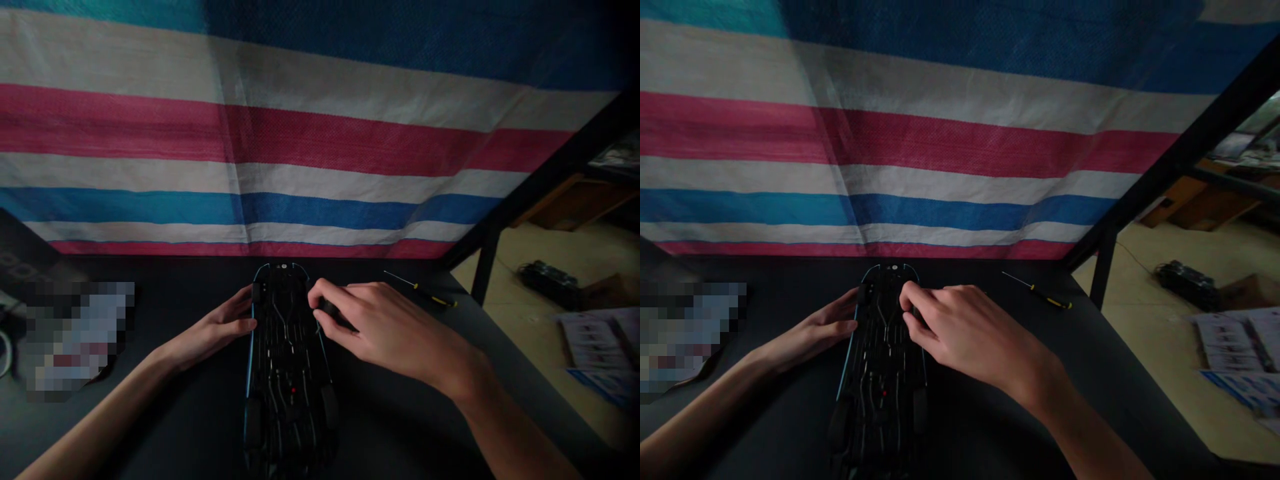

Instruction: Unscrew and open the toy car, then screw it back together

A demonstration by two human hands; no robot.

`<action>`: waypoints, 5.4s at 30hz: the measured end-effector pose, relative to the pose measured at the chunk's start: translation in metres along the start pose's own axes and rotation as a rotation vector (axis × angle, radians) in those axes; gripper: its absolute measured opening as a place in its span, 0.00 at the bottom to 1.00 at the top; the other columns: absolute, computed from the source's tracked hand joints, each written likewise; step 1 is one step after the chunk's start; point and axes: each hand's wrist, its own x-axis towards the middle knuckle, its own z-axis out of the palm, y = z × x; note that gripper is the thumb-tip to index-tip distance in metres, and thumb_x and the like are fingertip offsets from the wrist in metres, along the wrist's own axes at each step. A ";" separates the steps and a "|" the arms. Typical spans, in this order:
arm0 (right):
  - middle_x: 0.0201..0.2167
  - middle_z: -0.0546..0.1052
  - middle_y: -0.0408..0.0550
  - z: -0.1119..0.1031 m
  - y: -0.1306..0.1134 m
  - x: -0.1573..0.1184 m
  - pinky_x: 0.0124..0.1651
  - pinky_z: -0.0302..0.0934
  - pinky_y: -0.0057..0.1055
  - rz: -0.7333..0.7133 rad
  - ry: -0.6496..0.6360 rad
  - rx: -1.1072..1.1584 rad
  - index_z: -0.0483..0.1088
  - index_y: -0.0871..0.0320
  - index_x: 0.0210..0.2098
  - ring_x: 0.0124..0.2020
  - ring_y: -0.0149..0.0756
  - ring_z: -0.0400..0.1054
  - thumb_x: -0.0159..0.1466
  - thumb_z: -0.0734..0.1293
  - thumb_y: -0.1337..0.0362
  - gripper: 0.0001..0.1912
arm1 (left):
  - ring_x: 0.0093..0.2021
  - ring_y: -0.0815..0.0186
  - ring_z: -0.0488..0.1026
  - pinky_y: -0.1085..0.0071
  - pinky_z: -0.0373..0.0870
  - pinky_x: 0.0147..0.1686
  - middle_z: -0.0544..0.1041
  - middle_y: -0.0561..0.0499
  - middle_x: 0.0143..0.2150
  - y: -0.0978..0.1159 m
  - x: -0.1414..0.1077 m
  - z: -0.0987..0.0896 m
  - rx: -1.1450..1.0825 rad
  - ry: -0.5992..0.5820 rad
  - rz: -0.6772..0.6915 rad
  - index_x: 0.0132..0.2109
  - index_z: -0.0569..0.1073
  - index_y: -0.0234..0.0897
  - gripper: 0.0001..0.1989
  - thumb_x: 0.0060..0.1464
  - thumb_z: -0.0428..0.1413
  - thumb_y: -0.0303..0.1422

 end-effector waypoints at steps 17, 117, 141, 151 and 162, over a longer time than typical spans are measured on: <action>0.28 0.65 0.40 0.033 0.103 -0.038 0.32 0.60 0.31 0.361 0.696 0.664 0.61 0.53 0.33 0.26 0.32 0.62 0.73 0.59 0.50 0.16 | 0.76 0.50 0.45 0.53 0.46 0.73 0.48 0.53 0.77 -0.003 0.000 -0.007 0.014 0.015 -0.018 0.71 0.57 0.53 0.35 0.61 0.60 0.33; 0.40 0.77 0.42 0.044 -0.034 0.055 0.44 0.64 0.30 -0.083 0.065 0.572 0.69 0.53 0.43 0.41 0.33 0.73 0.74 0.61 0.60 0.07 | 0.72 0.51 0.56 0.51 0.49 0.71 0.62 0.42 0.71 -0.001 0.000 0.004 -0.083 -0.127 0.070 0.71 0.57 0.44 0.35 0.61 0.61 0.30; 0.38 0.74 0.41 0.040 -0.035 0.049 0.42 0.63 0.29 -0.145 0.023 0.568 0.68 0.54 0.41 0.37 0.31 0.69 0.73 0.61 0.63 0.05 | 0.72 0.51 0.58 0.52 0.53 0.70 0.63 0.43 0.71 -0.002 -0.001 0.005 -0.089 -0.135 0.064 0.71 0.56 0.45 0.36 0.61 0.61 0.30; 0.42 0.78 0.45 0.051 -0.033 0.049 0.48 0.63 0.37 -0.290 0.233 0.156 0.66 0.55 0.48 0.41 0.37 0.72 0.74 0.61 0.63 0.06 | 0.73 0.50 0.55 0.50 0.50 0.70 0.63 0.43 0.71 -0.010 0.002 -0.001 -0.096 -0.130 0.097 0.71 0.56 0.44 0.36 0.60 0.60 0.28; 0.37 0.78 0.43 0.051 -0.035 0.047 0.44 0.61 0.36 -0.221 0.216 0.142 0.69 0.56 0.46 0.37 0.36 0.71 0.72 0.60 0.64 0.07 | 0.70 0.52 0.61 0.55 0.55 0.68 0.72 0.43 0.63 -0.001 0.000 0.003 -0.101 -0.155 0.087 0.65 0.65 0.40 0.27 0.62 0.60 0.27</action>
